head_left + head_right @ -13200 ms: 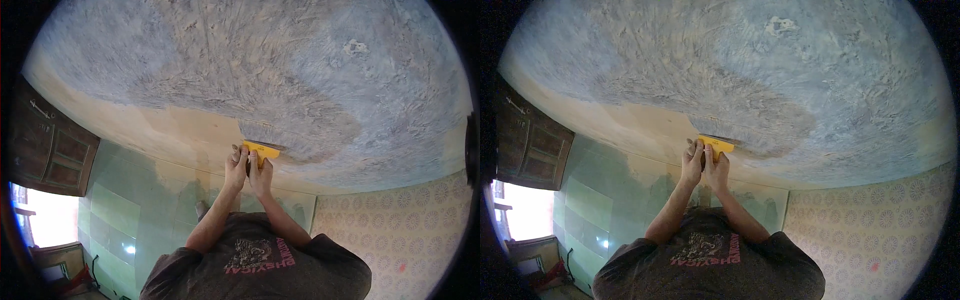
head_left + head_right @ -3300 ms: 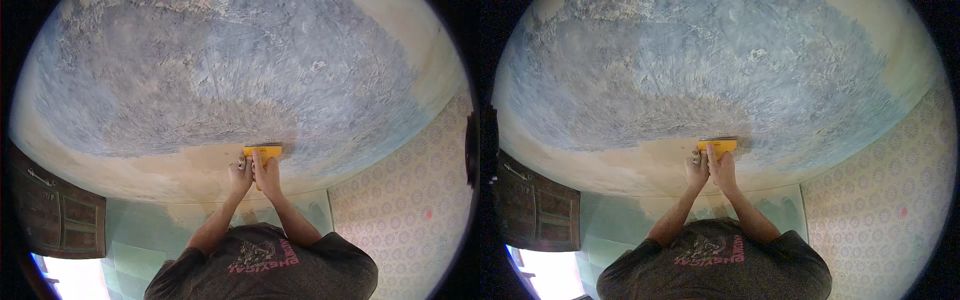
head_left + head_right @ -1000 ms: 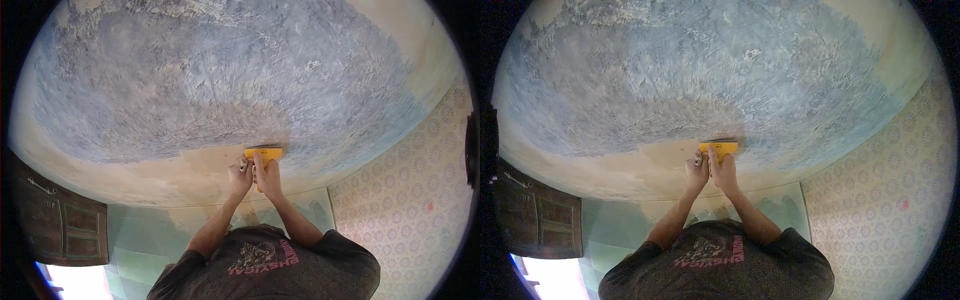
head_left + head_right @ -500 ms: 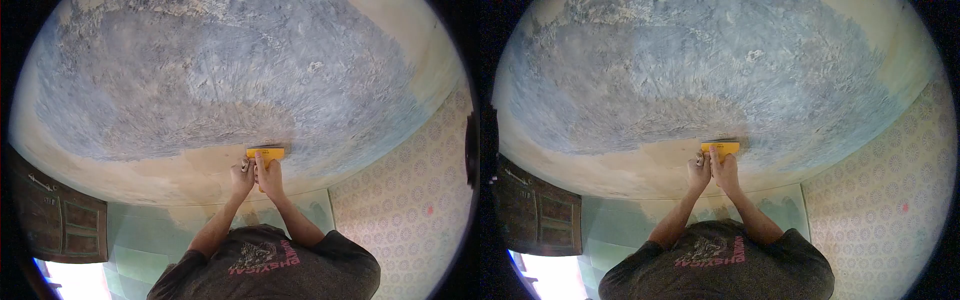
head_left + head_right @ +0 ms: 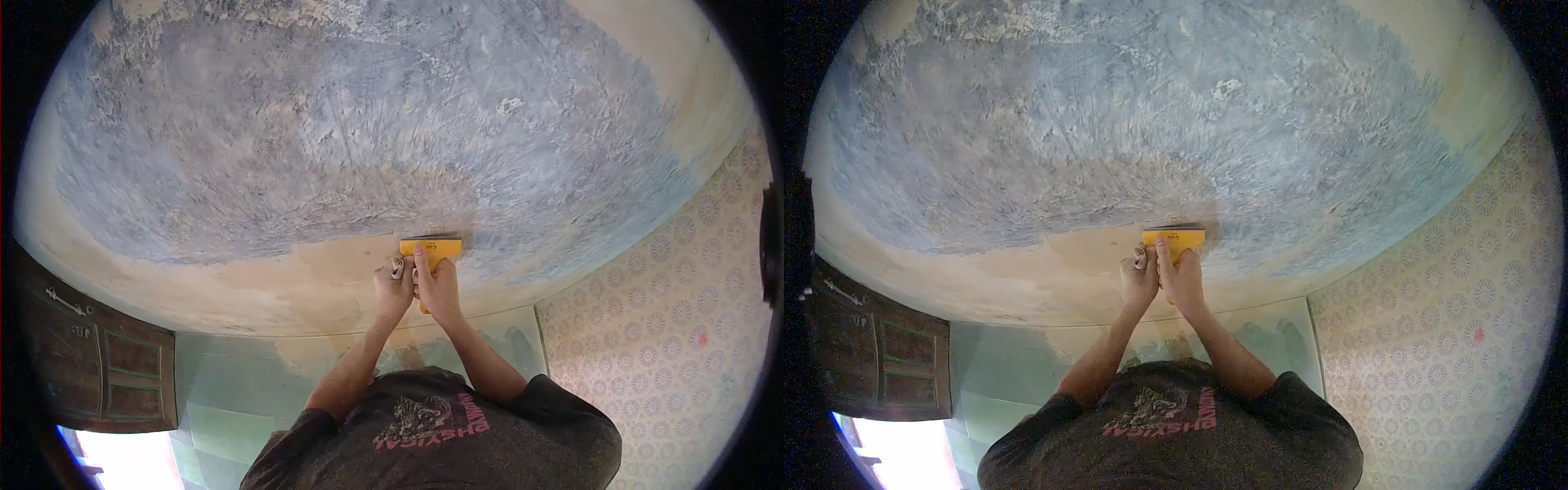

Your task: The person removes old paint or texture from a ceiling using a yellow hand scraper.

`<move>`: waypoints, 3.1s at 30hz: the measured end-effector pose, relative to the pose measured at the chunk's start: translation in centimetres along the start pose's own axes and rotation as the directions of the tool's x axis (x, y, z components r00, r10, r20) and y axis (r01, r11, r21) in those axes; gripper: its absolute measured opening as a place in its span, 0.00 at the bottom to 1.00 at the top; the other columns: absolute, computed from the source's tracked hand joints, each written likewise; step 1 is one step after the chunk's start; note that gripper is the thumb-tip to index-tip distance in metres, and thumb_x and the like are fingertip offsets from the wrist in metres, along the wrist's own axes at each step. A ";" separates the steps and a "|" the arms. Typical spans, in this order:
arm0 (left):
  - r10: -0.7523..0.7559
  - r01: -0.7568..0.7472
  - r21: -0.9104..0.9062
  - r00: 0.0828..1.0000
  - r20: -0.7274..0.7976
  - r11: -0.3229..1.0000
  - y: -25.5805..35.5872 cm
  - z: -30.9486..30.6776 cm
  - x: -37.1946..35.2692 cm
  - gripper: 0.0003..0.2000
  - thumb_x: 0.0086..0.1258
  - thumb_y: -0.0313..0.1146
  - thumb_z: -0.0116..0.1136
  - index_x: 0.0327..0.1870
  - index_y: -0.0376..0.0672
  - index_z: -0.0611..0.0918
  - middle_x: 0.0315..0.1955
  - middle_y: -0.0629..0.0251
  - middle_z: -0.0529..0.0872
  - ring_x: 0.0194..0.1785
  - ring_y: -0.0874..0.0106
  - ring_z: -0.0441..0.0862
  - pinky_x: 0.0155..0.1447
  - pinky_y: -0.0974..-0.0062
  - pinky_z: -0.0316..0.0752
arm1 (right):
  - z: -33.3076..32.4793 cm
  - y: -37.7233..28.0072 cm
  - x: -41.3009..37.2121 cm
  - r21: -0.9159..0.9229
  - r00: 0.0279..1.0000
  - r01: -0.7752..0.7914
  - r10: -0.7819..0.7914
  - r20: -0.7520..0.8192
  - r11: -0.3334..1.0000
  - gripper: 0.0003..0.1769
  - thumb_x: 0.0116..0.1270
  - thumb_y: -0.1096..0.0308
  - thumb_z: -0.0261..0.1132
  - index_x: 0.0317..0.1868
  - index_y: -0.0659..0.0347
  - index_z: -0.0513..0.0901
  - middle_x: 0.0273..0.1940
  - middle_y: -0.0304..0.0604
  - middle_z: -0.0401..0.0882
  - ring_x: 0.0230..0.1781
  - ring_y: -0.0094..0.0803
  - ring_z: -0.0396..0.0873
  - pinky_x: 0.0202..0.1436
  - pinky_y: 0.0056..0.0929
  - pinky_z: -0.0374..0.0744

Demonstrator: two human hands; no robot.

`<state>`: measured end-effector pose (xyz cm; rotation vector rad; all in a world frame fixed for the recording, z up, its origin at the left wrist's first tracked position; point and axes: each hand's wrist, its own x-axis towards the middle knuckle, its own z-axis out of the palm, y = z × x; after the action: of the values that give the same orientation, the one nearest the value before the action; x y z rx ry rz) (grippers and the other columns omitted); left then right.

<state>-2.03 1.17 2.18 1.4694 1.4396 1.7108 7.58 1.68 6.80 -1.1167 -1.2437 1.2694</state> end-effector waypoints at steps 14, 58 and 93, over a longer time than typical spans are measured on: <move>-0.158 0.158 -0.074 0.987 0.008 0.985 1.7 -0.5 0.6 0.08 0.78 0.31 0.57 0.41 0.35 0.83 0.18 0.59 0.81 0.20 0.74 0.78 0.25 0.71 0.71 | 0.7 -0.2 0.8 -0.082 0.986 0.153 -0.157 -0.049 0.985 0.26 0.79 0.50 0.60 0.24 0.58 0.75 0.16 0.26 0.65 0.13 0.14 0.61 0.14 0.22 0.59; -0.164 0.164 0.026 0.986 0.013 0.986 0.5 0.6 0.4 0.12 0.77 0.32 0.59 0.31 0.35 0.80 0.19 0.56 0.82 0.21 0.67 0.81 0.27 0.66 0.73 | 0.1 0.2 0.5 -0.003 0.988 0.110 -0.109 -0.108 0.994 0.26 0.79 0.48 0.60 0.27 0.60 0.77 0.17 0.26 0.66 0.13 0.15 0.62 0.15 0.20 0.58; -0.329 0.313 0.112 0.829 0.453 0.943 -13.1 1.1 -7.8 0.16 0.80 0.38 0.53 0.36 0.34 0.82 0.28 0.52 0.88 0.30 0.63 0.82 0.44 0.59 0.78 | -5.2 18.8 -2.6 -0.347 0.980 -0.015 -0.056 -0.193 0.938 0.33 0.78 0.43 0.58 0.22 0.61 0.78 0.12 0.34 0.68 0.10 0.24 0.70 0.14 0.28 0.66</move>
<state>-2.07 -0.47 -13.00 1.4292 1.3527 1.0404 12.07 -0.04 -12.33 -1.4418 -1.3520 0.9132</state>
